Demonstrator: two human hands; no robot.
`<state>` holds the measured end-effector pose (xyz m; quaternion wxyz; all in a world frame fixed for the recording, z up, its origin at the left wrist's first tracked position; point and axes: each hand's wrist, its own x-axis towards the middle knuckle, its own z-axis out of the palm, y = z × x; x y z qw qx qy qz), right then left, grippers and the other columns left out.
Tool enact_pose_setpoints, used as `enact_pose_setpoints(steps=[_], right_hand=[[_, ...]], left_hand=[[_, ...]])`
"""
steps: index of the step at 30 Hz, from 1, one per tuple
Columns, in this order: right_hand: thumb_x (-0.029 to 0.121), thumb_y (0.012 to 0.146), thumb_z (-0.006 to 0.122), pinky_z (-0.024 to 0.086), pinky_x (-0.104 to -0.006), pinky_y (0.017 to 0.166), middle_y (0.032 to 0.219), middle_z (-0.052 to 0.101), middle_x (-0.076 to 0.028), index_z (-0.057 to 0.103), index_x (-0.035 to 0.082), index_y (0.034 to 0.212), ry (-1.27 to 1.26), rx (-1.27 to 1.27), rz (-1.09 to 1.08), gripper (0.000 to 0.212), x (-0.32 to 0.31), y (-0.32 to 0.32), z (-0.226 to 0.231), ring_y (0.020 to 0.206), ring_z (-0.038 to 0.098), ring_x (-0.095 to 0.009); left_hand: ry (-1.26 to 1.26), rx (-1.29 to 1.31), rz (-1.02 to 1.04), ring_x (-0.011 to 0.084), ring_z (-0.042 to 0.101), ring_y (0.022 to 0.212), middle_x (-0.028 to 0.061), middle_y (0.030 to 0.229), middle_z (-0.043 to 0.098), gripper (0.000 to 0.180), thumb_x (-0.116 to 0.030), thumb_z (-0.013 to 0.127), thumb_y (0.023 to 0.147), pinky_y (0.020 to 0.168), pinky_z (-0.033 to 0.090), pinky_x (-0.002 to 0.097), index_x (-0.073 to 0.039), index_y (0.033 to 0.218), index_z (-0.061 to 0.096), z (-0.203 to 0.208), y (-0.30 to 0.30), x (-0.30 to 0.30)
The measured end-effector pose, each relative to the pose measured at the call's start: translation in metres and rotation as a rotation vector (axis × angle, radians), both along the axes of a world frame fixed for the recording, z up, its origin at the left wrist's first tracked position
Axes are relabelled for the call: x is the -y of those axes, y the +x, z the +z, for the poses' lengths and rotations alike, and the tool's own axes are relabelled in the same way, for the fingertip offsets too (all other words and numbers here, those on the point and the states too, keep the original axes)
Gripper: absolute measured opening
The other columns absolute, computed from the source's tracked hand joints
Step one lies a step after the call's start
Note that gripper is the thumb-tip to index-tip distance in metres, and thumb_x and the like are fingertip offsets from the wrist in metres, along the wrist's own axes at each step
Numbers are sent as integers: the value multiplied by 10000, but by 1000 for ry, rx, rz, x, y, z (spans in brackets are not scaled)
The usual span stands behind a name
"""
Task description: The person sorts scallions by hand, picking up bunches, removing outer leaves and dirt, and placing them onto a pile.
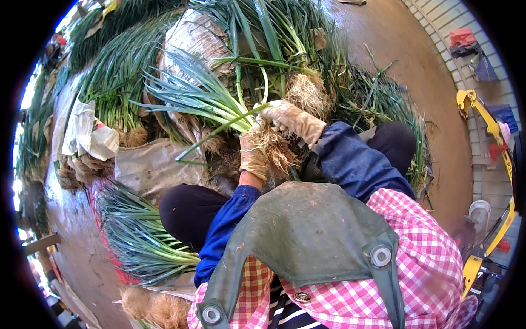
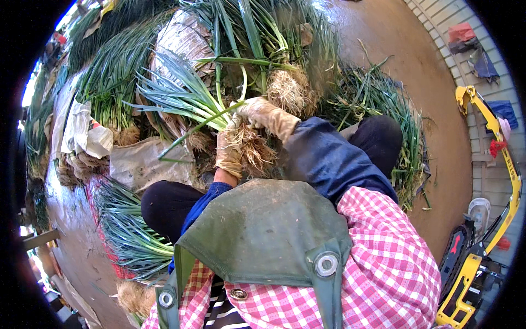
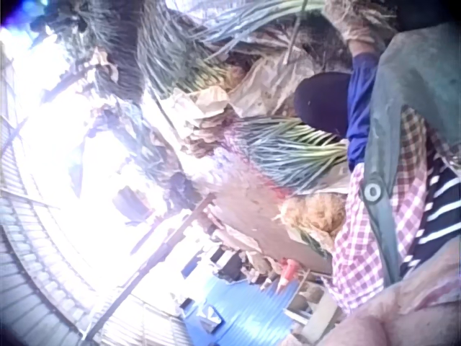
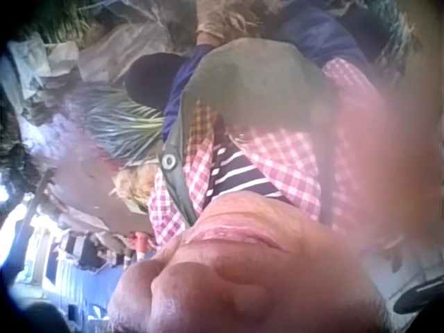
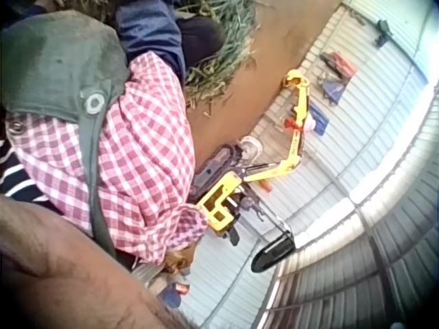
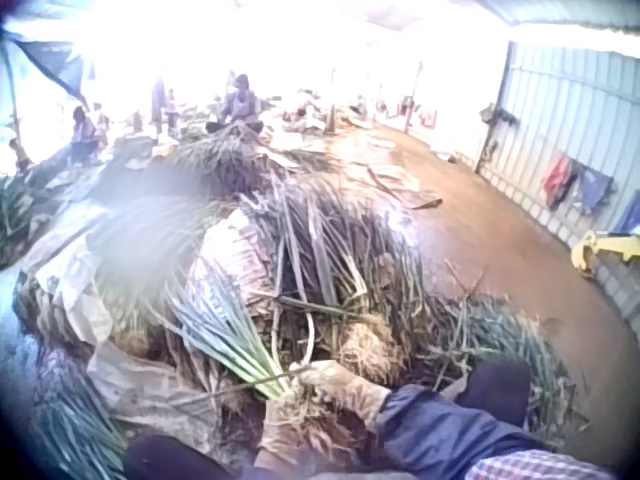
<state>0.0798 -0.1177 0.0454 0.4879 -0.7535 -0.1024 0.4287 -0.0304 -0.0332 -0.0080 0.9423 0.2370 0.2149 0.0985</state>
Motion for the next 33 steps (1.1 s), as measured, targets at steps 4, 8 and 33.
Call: enact_pose_setpoints(steps=[4, 8, 33], right_hand=[[281, 879, 623, 455, -310, 508, 689, 613, -26, 676, 67, 992, 108, 134, -60, 248, -10, -11, -27, 538, 525, -125], [336, 837, 566, 504, -405, 638, 860, 675, -114, 677, 136, 959, -290, 1086, 272, 260, -18, -26, -22, 784, 654, -290], [364, 898, 545, 534, -257, 640, 936, 648, -57, 586, 124, 1146, 42, 855, -90, 348, 84, 153, 167, 758, 606, -141]], left_hand=[[7, -66, -11, 145, 598, 615, 68, 813, 623, 168, -111, 628, 858, 517, 503, 259, 23, 956, 605, -11, 4, -2], [221, -178, 29, 147, 609, 745, 65, 900, 632, 293, -134, 684, 808, 624, 507, 279, 25, 1042, 610, -29, 0, -6], [-98, 129, -35, 180, 597, 612, 83, 788, 626, 224, -106, 576, 886, 535, 486, 283, 9, 1077, 597, 6, -25, -45]])
